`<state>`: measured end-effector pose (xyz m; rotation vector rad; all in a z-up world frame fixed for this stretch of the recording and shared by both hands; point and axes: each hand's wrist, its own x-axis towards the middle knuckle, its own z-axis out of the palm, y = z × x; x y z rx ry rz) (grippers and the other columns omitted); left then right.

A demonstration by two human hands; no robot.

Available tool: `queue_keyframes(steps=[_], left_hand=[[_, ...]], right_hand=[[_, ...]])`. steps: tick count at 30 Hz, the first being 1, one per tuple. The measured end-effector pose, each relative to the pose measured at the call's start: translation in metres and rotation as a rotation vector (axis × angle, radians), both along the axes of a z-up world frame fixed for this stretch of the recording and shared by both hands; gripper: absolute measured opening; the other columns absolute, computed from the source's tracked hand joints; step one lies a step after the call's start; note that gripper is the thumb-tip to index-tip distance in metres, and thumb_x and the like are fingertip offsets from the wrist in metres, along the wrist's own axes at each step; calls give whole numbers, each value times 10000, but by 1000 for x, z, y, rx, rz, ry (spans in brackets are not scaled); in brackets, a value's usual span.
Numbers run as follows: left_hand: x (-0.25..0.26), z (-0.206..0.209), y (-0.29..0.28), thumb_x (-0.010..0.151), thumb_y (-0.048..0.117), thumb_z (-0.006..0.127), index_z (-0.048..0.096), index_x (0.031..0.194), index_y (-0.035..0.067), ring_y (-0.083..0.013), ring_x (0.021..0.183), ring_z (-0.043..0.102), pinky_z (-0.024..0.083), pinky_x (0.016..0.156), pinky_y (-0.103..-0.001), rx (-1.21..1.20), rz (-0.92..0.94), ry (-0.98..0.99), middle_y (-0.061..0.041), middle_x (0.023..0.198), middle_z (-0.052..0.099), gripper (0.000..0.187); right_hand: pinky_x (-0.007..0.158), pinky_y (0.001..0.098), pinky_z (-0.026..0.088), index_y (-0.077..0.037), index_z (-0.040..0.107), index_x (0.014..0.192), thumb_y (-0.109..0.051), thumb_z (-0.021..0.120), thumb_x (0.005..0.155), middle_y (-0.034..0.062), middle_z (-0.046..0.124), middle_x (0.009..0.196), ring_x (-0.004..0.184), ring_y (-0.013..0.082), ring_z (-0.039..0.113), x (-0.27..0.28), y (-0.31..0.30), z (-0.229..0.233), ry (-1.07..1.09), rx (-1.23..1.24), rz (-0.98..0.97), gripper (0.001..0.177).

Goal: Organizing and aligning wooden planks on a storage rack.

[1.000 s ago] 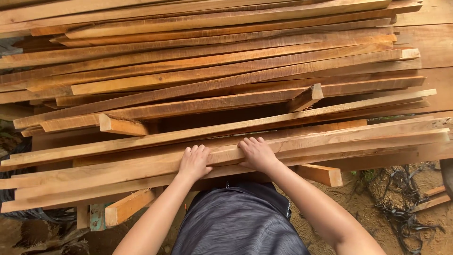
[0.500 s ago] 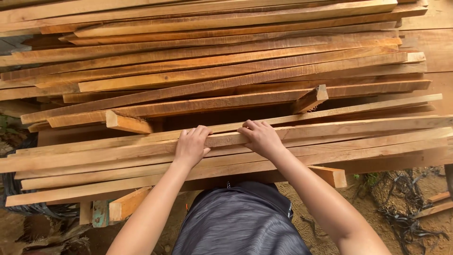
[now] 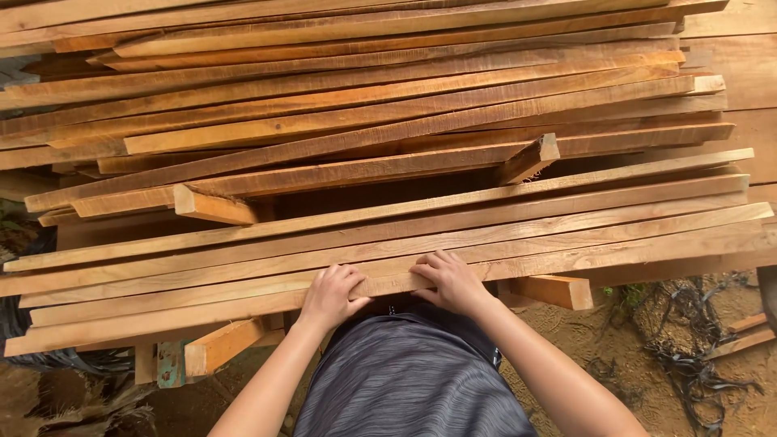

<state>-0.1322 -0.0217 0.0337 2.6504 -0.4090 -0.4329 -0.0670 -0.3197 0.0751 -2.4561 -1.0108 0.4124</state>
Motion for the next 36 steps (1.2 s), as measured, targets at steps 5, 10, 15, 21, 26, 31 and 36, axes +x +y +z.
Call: queue_keyframes(steps=[5,10,15,21,26,31,36], left_hand=[[-14,-36,-3,801,526,772,668,1197,262,-167,1185,575,476,913,-354,51,17,-47,65,1204,620,487],[-26,-66,-3,735,473,824,592,1267,280,-166,1203,535,461,911,-348,136,-18,-167,69,1235,557,612],[-27,-65,-5,725,476,813,595,1254,249,-156,1198,561,451,924,-337,135,-44,-315,46,1215,587,615],[-28,-73,-12,639,515,842,593,1211,274,-142,1191,554,472,913,-334,180,6,-347,72,1202,583,669],[-25,-63,-12,688,457,839,595,1195,287,-156,1186,559,494,921,-361,162,43,-155,83,1188,575,588],[-17,-72,-16,699,444,810,615,1111,304,-159,1149,566,496,911,-375,114,145,23,113,1136,579,477],[-17,-59,-24,717,429,795,652,1084,296,-175,1180,561,497,938,-389,155,173,57,109,1123,597,416]], right_hand=[[887,397,485,-174,675,1171,-379,809,799,21,648,1174,1124,246,592,-12,-3,-24,-29,-38,-30,445],[911,371,469,-218,658,1205,-395,829,756,-14,636,1177,1158,210,578,-23,-2,-59,-135,-78,-63,512],[866,349,474,-234,677,1144,-479,828,705,-25,660,1110,1089,185,623,-26,3,-58,-325,-7,-100,525],[845,337,482,-266,674,1131,-489,819,701,-46,655,1098,1074,170,619,-29,4,-64,-380,-13,-131,506],[858,344,485,-271,675,1111,-464,827,694,-55,648,1103,1098,172,615,-32,4,-66,-315,-22,-148,484],[848,343,484,-281,684,1070,-471,835,682,-71,645,1070,1078,165,612,-28,3,-66,-228,-22,-174,457],[892,372,484,-262,691,1068,-432,817,692,-54,648,1075,1100,196,602,-32,3,-65,-105,-43,-211,432]])
